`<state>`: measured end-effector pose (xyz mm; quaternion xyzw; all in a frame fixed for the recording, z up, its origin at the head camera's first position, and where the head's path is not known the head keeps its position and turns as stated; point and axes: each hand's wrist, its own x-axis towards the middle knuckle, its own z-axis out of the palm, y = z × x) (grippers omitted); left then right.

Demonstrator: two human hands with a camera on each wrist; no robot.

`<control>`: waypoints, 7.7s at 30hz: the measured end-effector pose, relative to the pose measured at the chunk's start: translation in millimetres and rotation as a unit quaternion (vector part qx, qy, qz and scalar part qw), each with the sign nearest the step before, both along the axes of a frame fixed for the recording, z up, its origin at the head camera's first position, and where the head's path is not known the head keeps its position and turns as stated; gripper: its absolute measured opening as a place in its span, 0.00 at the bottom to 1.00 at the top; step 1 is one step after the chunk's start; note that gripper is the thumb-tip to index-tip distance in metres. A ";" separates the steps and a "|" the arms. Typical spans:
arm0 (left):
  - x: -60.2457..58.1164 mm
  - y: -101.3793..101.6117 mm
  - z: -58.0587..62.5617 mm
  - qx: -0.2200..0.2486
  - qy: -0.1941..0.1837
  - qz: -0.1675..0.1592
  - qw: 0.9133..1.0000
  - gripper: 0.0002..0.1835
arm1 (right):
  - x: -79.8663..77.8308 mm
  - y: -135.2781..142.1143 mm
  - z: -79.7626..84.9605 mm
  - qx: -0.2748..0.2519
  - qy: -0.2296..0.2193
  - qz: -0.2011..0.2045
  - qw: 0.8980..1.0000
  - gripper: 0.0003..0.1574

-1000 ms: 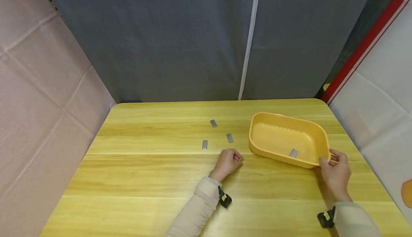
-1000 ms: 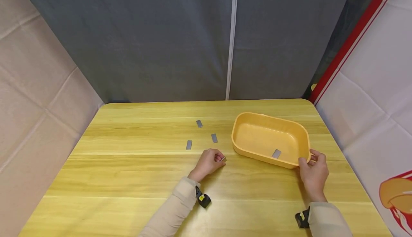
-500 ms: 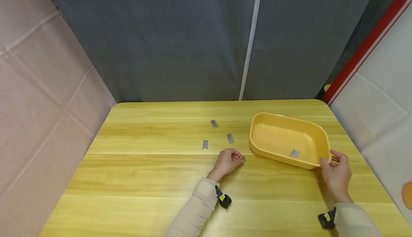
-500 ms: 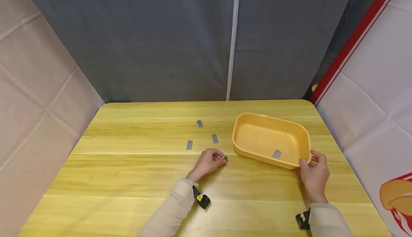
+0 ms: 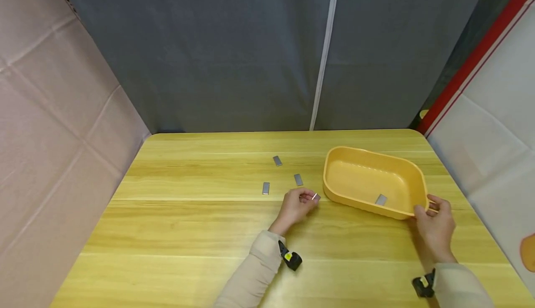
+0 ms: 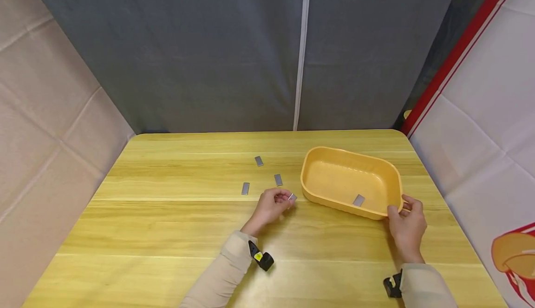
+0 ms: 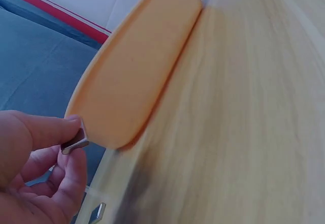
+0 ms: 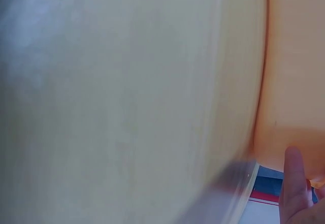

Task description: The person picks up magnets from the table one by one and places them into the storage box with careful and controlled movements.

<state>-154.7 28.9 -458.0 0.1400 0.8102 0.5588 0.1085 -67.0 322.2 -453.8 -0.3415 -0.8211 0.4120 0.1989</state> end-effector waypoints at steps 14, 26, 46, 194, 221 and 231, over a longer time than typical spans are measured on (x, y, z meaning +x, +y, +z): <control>-1.1 6.2 12.2 0.055 0.021 -0.005 0.998 0.10 | -1.1 1.5 -2.3 0.003 0.008 -0.001 1.000 0.28; -7.4 21.5 28.2 0.073 0.020 -0.030 0.997 0.12 | -0.5 0.7 -0.3 0.006 0.003 0.003 1.000 0.28; -21.8 53.8 45.6 -0.033 0.075 -0.075 0.994 0.09 | -0.4 -1.2 1.8 0.005 -0.002 -0.002 1.000 0.28; -35.4 135.7 47.1 -0.050 0.055 0.004 0.997 0.11 | 4.1 -10.3 4.2 -0.001 0.012 0.012 1.000 0.27; -51.1 89.5 65.9 0.029 0.119 -0.008 0.992 0.14 | 1.4 -8.0 3.9 0.002 0.023 0.013 1.000 0.27; -52.0 74.7 58.0 0.055 0.125 0.029 0.990 0.11 | 1.8 -8.4 4.1 0.003 0.014 0.010 1.000 0.27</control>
